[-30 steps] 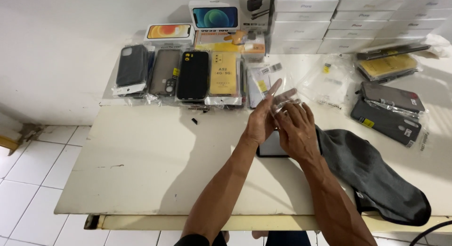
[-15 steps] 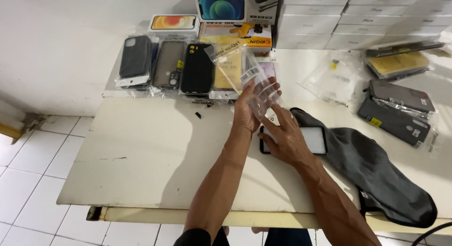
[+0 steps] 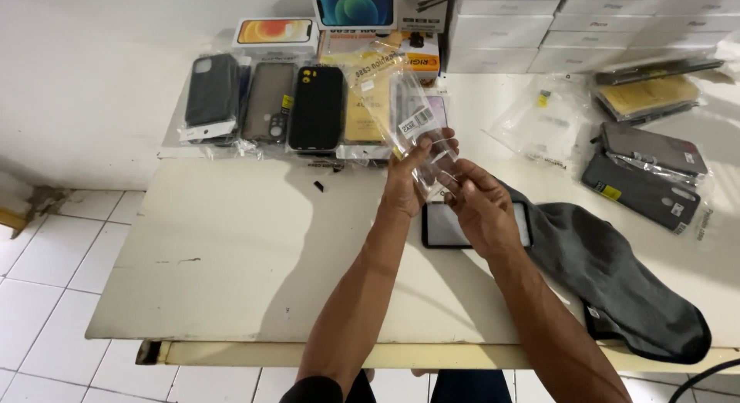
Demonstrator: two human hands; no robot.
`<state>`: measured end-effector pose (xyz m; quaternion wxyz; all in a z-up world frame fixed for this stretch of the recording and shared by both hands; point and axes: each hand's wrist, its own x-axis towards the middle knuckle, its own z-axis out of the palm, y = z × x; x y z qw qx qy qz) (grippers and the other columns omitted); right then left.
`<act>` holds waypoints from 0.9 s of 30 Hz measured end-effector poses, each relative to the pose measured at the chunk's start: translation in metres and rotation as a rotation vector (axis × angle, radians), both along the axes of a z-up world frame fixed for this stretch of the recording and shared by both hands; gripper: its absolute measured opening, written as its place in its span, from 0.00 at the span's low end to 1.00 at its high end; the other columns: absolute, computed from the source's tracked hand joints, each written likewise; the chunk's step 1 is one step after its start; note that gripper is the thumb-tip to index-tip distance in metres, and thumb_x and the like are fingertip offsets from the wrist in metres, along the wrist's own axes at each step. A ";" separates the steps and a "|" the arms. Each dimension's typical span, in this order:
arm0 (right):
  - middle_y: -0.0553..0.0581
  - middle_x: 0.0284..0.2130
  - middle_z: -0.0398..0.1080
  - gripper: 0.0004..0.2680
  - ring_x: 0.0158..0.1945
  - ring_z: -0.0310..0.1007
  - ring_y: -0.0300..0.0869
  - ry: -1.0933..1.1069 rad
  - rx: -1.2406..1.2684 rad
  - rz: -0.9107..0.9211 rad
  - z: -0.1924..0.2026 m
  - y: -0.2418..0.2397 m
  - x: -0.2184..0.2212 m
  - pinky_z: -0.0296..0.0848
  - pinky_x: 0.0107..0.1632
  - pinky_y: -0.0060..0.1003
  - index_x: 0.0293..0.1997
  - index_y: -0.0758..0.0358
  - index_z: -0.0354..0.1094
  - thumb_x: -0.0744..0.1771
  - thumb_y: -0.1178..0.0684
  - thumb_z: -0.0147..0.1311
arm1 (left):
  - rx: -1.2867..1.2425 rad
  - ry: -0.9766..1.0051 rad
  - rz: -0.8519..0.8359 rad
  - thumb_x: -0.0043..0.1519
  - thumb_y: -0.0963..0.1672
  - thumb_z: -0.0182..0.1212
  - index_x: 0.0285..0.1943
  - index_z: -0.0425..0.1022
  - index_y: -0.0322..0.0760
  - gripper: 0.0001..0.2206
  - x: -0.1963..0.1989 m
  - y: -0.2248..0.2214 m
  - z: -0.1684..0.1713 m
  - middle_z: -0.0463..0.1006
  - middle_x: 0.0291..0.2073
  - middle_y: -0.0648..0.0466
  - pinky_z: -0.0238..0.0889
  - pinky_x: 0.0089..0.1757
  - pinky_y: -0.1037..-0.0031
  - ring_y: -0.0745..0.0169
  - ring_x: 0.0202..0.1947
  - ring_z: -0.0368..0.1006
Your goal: Cleaning a mobile phone screen with a cloth and fitting it into various protective cases and a plastic sleeve.
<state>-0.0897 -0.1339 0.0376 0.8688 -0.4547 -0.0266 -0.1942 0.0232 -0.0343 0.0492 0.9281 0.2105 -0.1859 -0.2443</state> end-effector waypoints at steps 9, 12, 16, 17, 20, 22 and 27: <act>0.64 0.42 0.78 0.17 0.45 0.82 0.49 0.179 -0.095 -0.219 0.006 0.003 -0.001 0.82 0.46 0.36 0.61 0.66 0.64 0.66 0.68 0.58 | -0.048 -0.002 0.036 0.66 0.42 0.63 0.67 0.69 0.38 0.20 -0.008 0.004 0.008 0.78 0.52 0.32 0.71 0.54 0.48 0.36 0.52 0.78; 0.68 0.43 0.78 0.17 0.46 0.82 0.51 0.155 -0.083 -0.156 0.008 0.003 -0.001 0.85 0.44 0.41 0.63 0.67 0.62 0.67 0.68 0.55 | 0.045 -0.022 -0.123 0.67 0.52 0.61 0.66 0.72 0.33 0.25 -0.001 0.021 0.027 0.80 0.52 0.38 0.77 0.49 0.61 0.52 0.50 0.80; 0.71 0.47 0.76 0.18 0.49 0.81 0.56 0.158 -0.094 -0.104 0.017 0.011 -0.004 0.86 0.43 0.45 0.64 0.67 0.61 0.67 0.69 0.52 | -0.022 0.012 -0.020 0.66 0.49 0.63 0.62 0.75 0.34 0.19 -0.004 0.019 0.025 0.80 0.53 0.37 0.72 0.54 0.57 0.45 0.51 0.79; 0.71 0.49 0.75 0.18 0.51 0.80 0.56 0.169 -0.098 -0.090 0.021 0.014 -0.005 0.86 0.44 0.46 0.65 0.65 0.60 0.67 0.67 0.53 | 0.017 -0.019 -0.029 0.66 0.49 0.62 0.61 0.75 0.32 0.19 -0.008 0.024 0.035 0.81 0.50 0.40 0.74 0.53 0.60 0.50 0.49 0.80; 0.69 0.49 0.75 0.19 0.52 0.79 0.55 0.182 -0.106 -0.073 0.013 0.011 -0.004 0.86 0.44 0.45 0.66 0.64 0.57 0.67 0.63 0.56 | 0.068 -0.066 0.008 0.65 0.48 0.64 0.63 0.72 0.31 0.21 -0.014 0.021 0.033 0.81 0.49 0.39 0.74 0.52 0.59 0.50 0.49 0.80; 0.68 0.47 0.76 0.20 0.50 0.80 0.54 0.186 -0.107 -0.072 -0.001 0.003 -0.001 0.86 0.42 0.43 0.66 0.64 0.56 0.67 0.62 0.58 | 0.081 -0.082 0.051 0.64 0.46 0.66 0.66 0.69 0.33 0.23 -0.016 0.014 0.026 0.79 0.51 0.35 0.73 0.53 0.55 0.44 0.51 0.79; 0.63 0.37 0.77 0.20 0.37 0.81 0.44 0.235 -0.200 -0.163 -0.023 -0.015 0.006 0.84 0.35 0.32 0.65 0.67 0.59 0.67 0.61 0.61 | 0.169 -0.259 0.098 0.64 0.48 0.65 0.77 0.54 0.34 0.34 -0.019 0.008 0.020 0.77 0.52 0.36 0.68 0.57 0.54 0.48 0.53 0.77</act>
